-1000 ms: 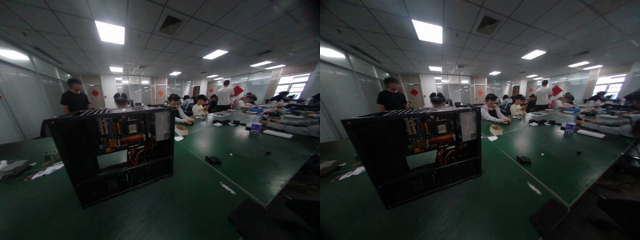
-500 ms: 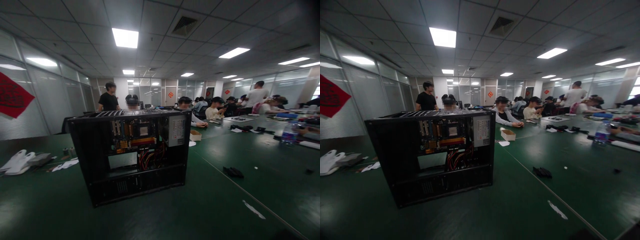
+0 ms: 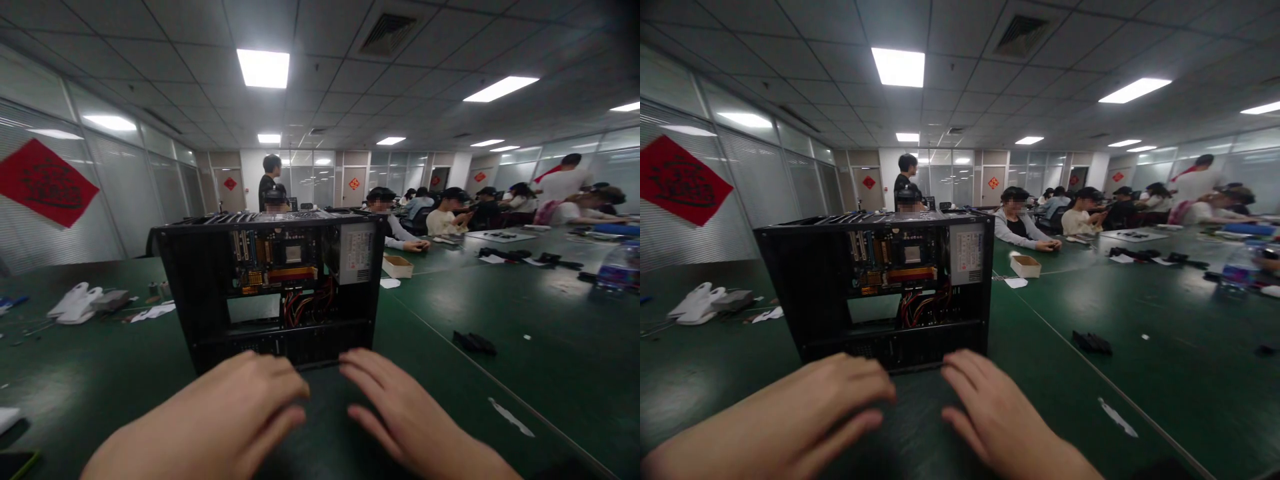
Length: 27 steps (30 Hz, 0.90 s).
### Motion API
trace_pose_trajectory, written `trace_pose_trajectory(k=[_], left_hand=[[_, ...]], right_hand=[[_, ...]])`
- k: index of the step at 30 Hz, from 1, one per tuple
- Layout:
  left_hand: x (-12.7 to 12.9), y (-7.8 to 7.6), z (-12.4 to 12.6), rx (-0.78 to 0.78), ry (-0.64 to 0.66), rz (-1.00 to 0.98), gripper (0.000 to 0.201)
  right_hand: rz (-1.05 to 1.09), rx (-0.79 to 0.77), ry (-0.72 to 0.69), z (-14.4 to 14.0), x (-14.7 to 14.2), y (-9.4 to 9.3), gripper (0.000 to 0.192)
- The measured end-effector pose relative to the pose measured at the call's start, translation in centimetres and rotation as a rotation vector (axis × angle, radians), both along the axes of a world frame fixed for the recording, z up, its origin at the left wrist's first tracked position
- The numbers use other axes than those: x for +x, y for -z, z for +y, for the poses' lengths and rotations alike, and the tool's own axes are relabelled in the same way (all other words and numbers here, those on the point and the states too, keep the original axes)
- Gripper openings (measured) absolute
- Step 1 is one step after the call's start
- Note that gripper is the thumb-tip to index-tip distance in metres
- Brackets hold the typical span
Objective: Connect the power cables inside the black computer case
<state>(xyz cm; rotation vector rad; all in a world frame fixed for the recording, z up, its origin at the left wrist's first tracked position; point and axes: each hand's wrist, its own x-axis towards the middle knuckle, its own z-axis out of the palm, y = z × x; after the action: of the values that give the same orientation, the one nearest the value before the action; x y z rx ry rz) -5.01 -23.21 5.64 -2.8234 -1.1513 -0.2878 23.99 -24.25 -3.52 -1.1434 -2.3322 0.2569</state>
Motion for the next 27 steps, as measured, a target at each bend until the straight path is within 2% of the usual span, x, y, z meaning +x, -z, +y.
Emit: trace_pose_trajectory(k=[1, 2, 4, 7, 9, 11, 15, 19, 23, 27], left_hand=[[0.9, -0.3, 1.8, 0.009, -0.028, 0.001, 0.032], [1.6, -0.2, 3.8, 0.081, -0.11, -0.028, 0.034], [2.2, 1.5, 7.5, 0.226, -0.257, -0.09, 0.04], [1.6, 5.5, 11.5, 0.224, -0.476, -0.161, 0.048], [0.9, 7.6, 12.6, 0.29, -0.58, -0.144, 0.056], [0.7, 8.6, 12.9, 0.311, -0.652, -0.152, 0.06], [0.7, 8.3, 13.2, 0.326, -0.678, -0.175, 0.061], [-0.7, 7.2, 14.9, 0.247, -0.74, -0.269, 0.068], [-3.4, 5.8, 17.5, 0.104, -0.819, -0.407, 0.071], [-6.4, 4.8, 19.6, 0.04, -0.886, -0.399, 0.061]], right_hand=[[-0.11, 0.189, 0.11, 2.7, 0.2, -0.5, 0.049], [-0.23, 0.351, 0.173, 5.4, 0.4, -0.7, 0.052], [-0.405, 0.549, 0.202, 9.6, 0.4, -0.7, 0.049], [-0.501, 0.566, 0.26, 12.5, -0.3, 0.1, 0.025], [-0.502, 0.536, 0.308, 12.7, -0.8, 0.5, 0.026], [-0.503, 0.517, 0.334, 12.3, -1.1, 0.5, 0.028], [-0.529, 0.456, 0.378, 11.7, -1.8, -0.1, 0.029], [-0.562, 0.384, 0.403, 10.9, -4.1, -0.7, 0.031], [-0.56, 0.354, 0.384, 9.4, -8.2, -0.9, 0.034], [-0.547, 0.326, 0.297, 8.3, -13.5, -1.0, 0.035]])
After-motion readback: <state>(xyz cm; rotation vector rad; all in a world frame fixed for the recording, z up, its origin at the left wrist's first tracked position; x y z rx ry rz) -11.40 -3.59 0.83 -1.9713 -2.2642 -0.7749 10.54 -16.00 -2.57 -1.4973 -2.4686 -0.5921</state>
